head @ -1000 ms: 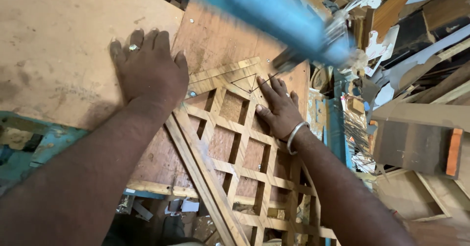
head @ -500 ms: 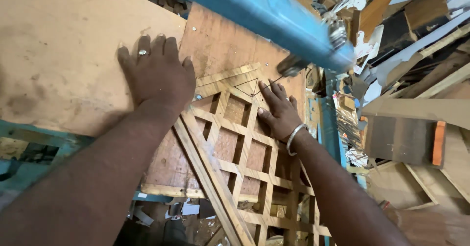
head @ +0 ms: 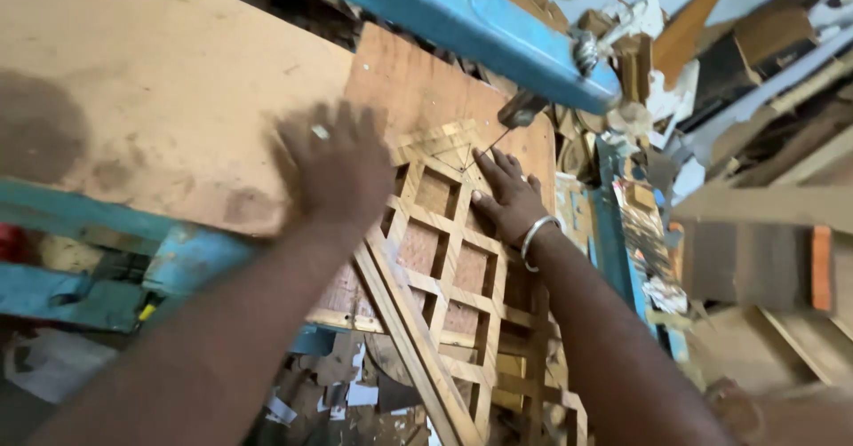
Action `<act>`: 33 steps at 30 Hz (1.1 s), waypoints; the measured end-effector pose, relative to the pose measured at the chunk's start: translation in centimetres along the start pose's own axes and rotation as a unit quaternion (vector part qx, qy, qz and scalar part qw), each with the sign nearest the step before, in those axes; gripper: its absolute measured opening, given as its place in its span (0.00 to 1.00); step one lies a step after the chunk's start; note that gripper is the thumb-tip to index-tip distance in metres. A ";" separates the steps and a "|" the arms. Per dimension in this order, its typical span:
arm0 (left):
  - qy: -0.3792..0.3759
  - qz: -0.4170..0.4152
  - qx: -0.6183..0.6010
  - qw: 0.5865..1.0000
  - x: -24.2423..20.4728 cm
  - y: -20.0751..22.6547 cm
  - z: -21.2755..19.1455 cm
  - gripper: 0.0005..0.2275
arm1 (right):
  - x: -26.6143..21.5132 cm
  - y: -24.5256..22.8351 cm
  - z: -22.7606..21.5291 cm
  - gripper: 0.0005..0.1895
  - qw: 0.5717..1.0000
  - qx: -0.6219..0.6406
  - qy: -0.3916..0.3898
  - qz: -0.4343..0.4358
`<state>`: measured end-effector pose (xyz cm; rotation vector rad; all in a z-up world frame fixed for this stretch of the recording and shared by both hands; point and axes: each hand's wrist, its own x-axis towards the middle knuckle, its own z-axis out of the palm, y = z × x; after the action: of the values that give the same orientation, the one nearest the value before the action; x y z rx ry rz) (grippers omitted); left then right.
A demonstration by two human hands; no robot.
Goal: Assembling and cutting a wooden lattice structure using a mechanical saw and hand tools.
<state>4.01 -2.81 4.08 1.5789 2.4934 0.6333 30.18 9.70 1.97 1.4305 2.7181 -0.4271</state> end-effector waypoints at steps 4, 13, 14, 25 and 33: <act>-0.134 0.084 0.092 0.983 -4.3 4.4 -1.4 0.31 | 0.5 0.1 0.6 0.39 1.000 0.011 -0.007 0.013; -0.286 0.031 0.163 0.944 -4.7 7.1 -4.5 0.40 | 0.5 -0.9 0.5 0.39 1.000 0.012 -0.009 0.024; -0.285 0.032 0.163 0.944 -4.7 7.3 -4.6 0.41 | 0.4 -1.0 0.4 0.39 0.999 0.007 -0.014 0.034; -0.258 0.061 0.176 0.948 -4.2 7.0 -4.0 0.42 | 0.3 -1.8 0.3 0.39 0.998 -0.011 -0.019 0.062; -0.272 0.084 0.179 0.942 -3.5 6.3 -4.8 0.42 | -0.1 -2.9 0.2 0.39 0.995 -0.023 -0.018 0.093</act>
<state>9.33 -4.98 10.54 1.7858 2.1403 -0.2484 27.85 8.00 2.39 1.6263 2.5195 -0.3726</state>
